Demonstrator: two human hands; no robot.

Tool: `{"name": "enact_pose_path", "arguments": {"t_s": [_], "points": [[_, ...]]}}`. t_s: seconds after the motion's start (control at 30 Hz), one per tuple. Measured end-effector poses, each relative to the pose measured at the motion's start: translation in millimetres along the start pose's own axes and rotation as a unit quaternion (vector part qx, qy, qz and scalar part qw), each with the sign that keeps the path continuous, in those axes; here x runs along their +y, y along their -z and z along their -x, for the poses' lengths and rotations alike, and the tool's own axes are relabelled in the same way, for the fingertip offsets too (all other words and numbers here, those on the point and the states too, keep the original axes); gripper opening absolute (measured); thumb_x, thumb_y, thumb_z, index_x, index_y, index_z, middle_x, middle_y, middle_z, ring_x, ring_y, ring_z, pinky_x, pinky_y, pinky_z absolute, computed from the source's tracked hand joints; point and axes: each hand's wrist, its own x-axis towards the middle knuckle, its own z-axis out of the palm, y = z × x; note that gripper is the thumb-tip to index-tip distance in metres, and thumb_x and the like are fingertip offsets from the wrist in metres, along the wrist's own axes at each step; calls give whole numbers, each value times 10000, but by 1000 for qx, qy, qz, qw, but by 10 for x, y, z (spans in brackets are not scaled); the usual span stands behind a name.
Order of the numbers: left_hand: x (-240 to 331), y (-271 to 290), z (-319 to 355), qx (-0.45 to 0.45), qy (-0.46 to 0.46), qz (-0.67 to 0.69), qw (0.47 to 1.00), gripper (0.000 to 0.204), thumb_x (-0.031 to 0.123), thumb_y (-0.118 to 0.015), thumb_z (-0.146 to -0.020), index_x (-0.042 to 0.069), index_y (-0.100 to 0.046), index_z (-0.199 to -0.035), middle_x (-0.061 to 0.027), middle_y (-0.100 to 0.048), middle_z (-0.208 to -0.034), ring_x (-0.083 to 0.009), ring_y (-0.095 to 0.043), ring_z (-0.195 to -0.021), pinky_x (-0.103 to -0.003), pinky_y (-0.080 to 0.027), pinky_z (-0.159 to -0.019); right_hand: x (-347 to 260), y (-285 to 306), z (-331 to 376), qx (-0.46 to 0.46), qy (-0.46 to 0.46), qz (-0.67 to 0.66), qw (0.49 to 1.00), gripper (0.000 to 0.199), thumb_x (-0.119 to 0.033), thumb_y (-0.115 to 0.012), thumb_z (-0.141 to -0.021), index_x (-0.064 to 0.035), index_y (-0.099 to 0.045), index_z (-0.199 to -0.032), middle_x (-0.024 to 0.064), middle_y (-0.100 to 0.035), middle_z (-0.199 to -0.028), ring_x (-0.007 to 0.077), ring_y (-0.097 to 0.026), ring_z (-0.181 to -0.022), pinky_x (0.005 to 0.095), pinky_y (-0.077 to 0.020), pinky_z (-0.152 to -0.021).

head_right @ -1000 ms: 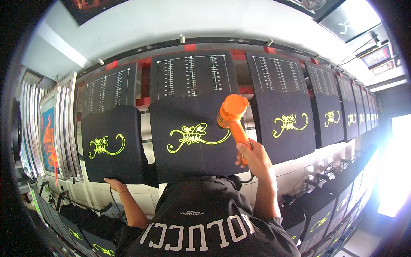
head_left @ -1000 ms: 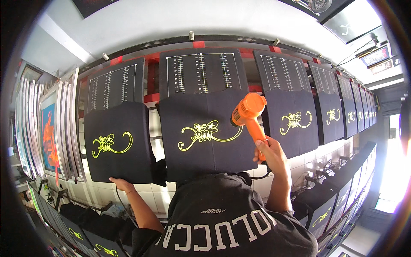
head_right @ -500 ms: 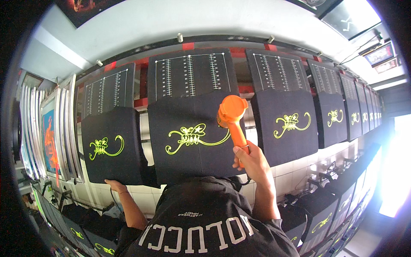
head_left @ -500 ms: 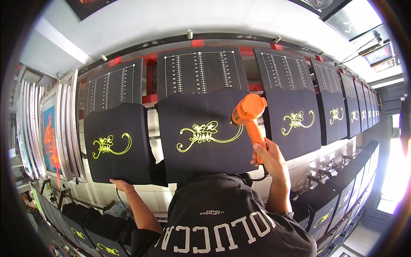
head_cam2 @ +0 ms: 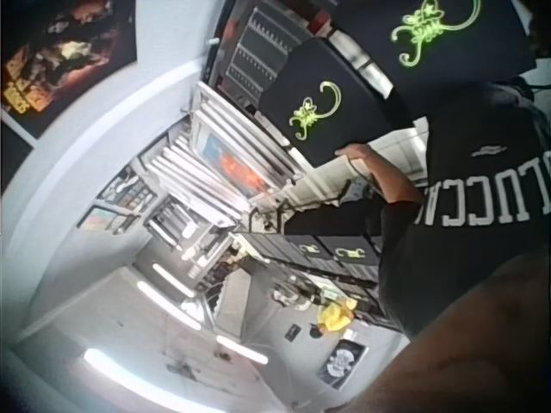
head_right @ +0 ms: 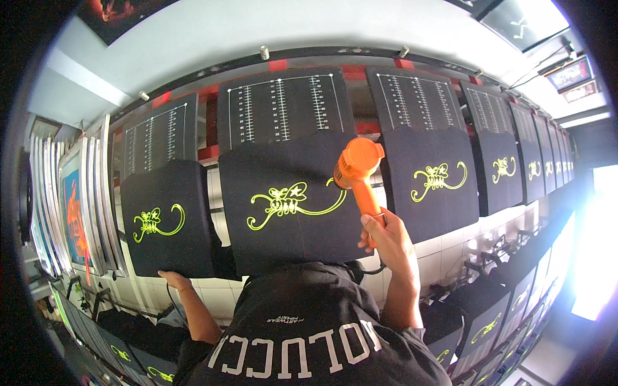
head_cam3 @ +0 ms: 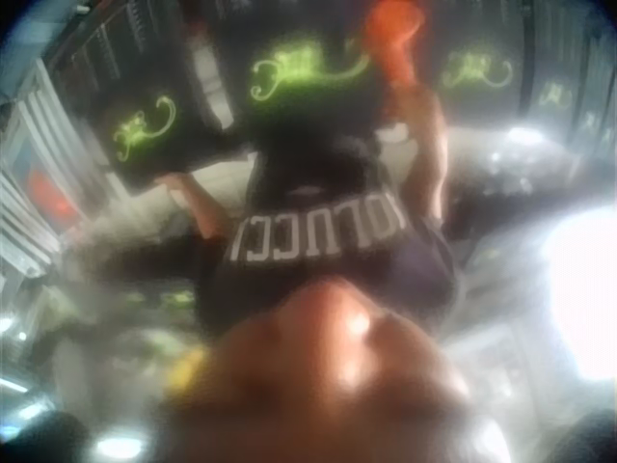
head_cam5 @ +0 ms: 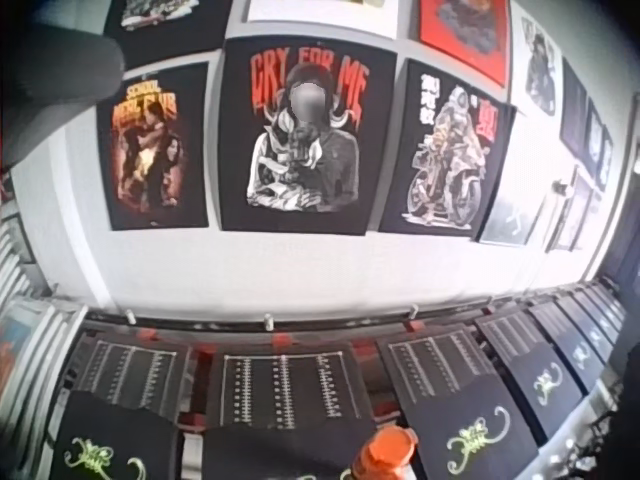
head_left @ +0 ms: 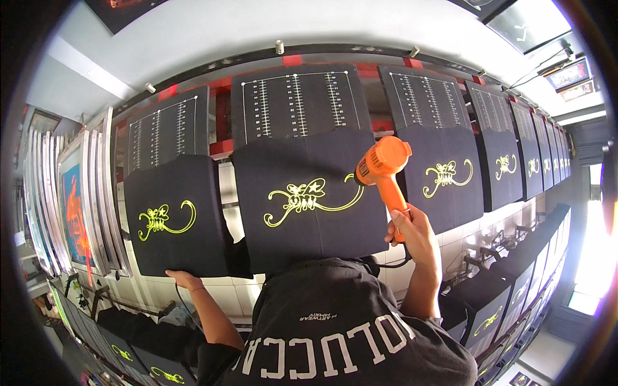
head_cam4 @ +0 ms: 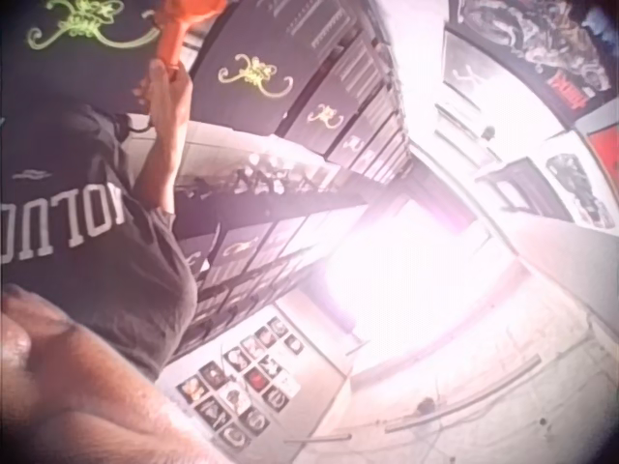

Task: The person uses a heat gun to dry the yellow ink on several black t-shirts mounted on printing boards in a workshop.

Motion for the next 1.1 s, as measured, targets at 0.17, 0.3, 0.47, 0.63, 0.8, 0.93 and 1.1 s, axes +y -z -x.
{"name": "enact_pose_path", "arguments": {"t_s": [0.17,0.3,0.47,0.63,0.8,0.93,1.1], "points": [[-4,10,9,6,-6,-2,1000,862,585,-351,-1006,-160,-372,-1439,-235,-495,-1455,-389,-526,-1285,-436,-389,-1115,12,52,51,-1,-1,-13,1000,287,-264,-614,-987,12,-603,-1064,11,-604,-735,99,-623,-623,238,-502,-556],[-29,30,-96,10,-10,-8,1000,819,568,-354,-1019,-147,-416,-1413,-225,-512,-1436,-377,-544,-1264,-437,-444,-1086,64,75,88,-9,-3,4,1000,280,-256,-613,-984,12,-603,-1063,15,-606,-733,101,-624,-612,235,-497,-541],[3,-14,28,-7,-9,14,1000,784,543,-337,-1032,-142,-437,-1399,-220,-517,-1429,-378,-551,-1257,-446,-473,-1077,114,81,163,-8,-9,-3,1000,279,-251,-610,-984,16,-602,-1064,22,-607,-732,109,-630,-609,231,-492,-530],[79,-43,185,-22,-14,6,1000,778,535,-325,-1036,-141,-428,-1406,-222,-500,-1447,-378,-548,-1263,-449,-483,-1068,187,111,251,-18,-12,-13,1000,278,-244,-599,-990,19,-595,-1080,23,-608,-732,107,-631,-609,231,-493,-530],[-17,-37,58,-20,-28,17,999,768,533,-324,-1036,-134,-455,-1393,-219,-524,-1427,-369,-559,-1253,-436,-467,-1080,201,109,347,-36,-17,-41,998,292,-246,-595,-990,26,-588,-1095,20,-609,-729,106,-635,-621,236,-498,-531],[-71,30,-131,-7,-45,8,999,772,545,-331,-1033,-129,-481,-1379,-216,-547,-1406,-357,-566,-1247,-420,-445,-1093,229,-16,419,-36,-7,-8,999,296,-247,-598,-988,27,-587,-1099,18,-615,-731,103,-636,-626,238,-502,-537],[-14,-14,52,-15,-17,-5,1000,808,574,-345,-1023,-140,-475,-1377,-219,-539,-1414,-351,-568,-1244,-410,-450,-1083,219,-127,535,-44,-20,-7,999,291,-247,-600,-987,17,-585,-1111,23,-626,-746,105,-638,-627,240,-506,-542]]}}
